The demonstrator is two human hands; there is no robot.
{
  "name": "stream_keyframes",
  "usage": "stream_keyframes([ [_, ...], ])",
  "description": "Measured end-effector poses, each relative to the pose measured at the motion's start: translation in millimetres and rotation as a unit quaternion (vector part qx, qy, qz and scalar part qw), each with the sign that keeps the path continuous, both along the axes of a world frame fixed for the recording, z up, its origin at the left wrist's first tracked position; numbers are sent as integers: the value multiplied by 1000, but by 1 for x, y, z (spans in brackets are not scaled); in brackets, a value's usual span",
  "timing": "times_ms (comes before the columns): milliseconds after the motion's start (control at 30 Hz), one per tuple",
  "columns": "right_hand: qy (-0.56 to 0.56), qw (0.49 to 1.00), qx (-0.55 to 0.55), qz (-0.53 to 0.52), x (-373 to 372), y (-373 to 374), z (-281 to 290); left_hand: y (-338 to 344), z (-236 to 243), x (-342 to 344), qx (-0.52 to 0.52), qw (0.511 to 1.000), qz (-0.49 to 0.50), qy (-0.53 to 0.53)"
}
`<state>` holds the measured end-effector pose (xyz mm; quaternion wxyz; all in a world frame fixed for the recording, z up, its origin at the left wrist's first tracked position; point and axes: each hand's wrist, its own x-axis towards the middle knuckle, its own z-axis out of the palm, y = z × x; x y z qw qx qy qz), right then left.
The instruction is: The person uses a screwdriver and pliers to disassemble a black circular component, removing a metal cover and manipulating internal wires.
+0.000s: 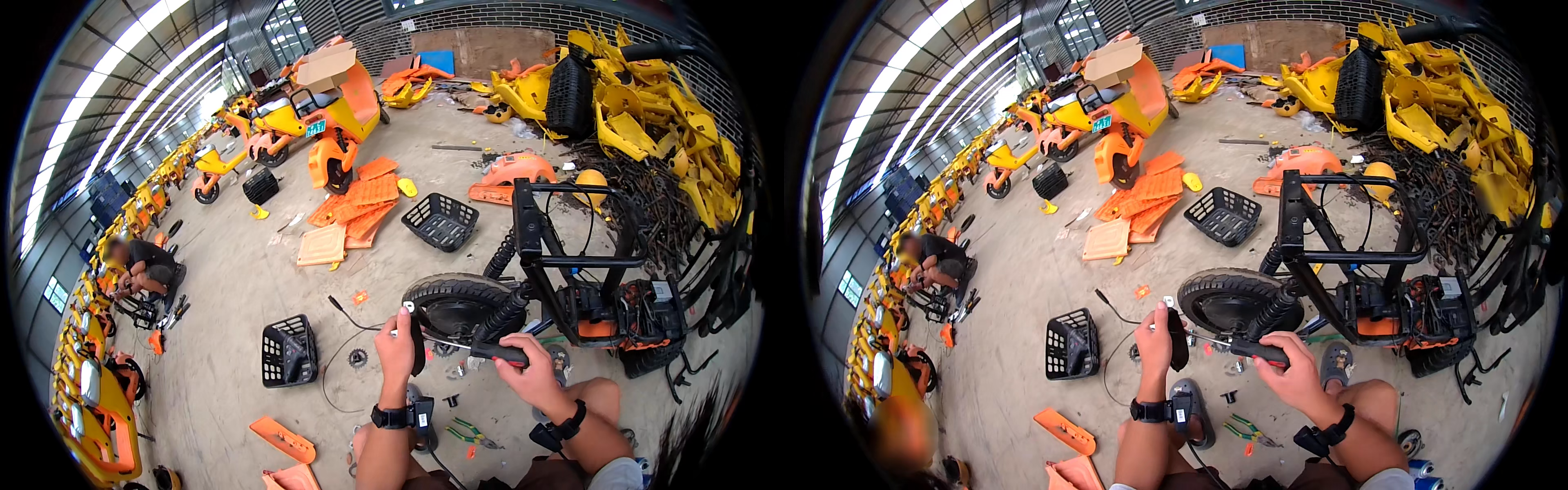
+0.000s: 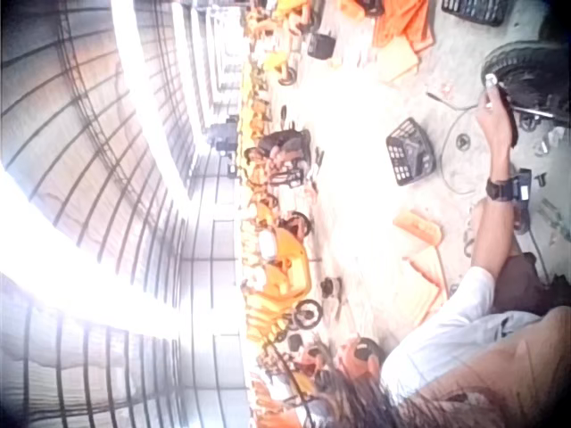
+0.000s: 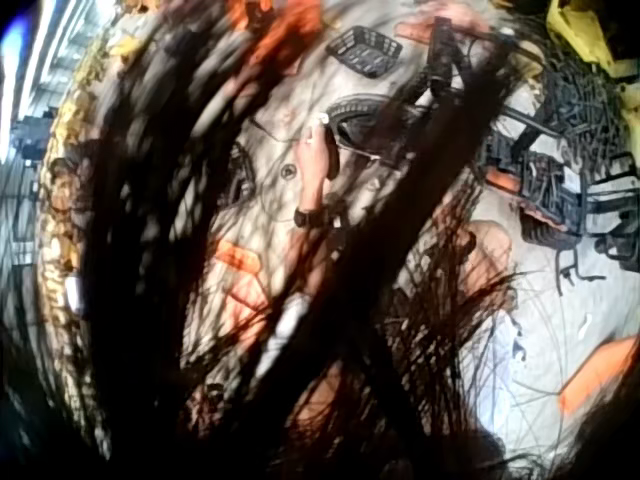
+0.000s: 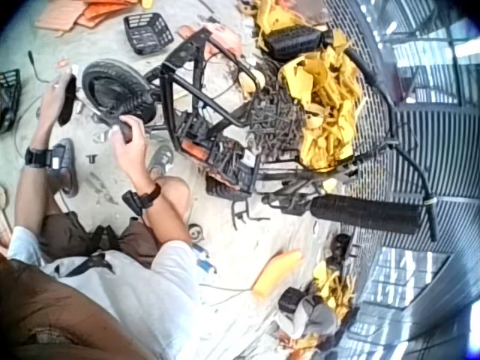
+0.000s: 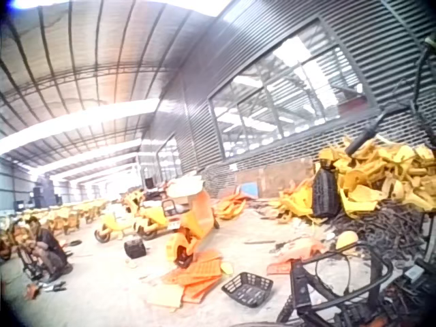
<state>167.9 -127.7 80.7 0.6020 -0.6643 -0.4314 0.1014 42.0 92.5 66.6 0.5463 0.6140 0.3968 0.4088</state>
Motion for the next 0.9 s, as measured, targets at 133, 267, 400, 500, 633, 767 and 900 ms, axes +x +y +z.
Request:
stream_keyframes([
  [133, 181, 983, 28, -26, 5, 6, -18, 2, -21, 1, 67, 996, 11, 50],
  [267, -32, 995, 65, -70, 6, 9, -17, -1, -16, 0, 76, 995, -13, 55],
  [400, 125, 989, 53, -62, -1, 6, -5, 7, -29, 1, 48, 999, -22, 5],
  [500, 122, 987, 59, -84, 12, 8, -29, 9, -31, 7, 71, 996, -33, 36],
  [633, 61, 995, 55, -62, 11, 7, -20, 5, -23, 4, 55, 998, -4, 45],
  [767, 157, 986, -6, -54, 17, 11, -17, 19, -32, -1, 32, 998, -2, 46],
  [900, 116, 988, 80, -66, 18, 9, -35, 20, -40, 4, -2, 998, -25, 57],
])
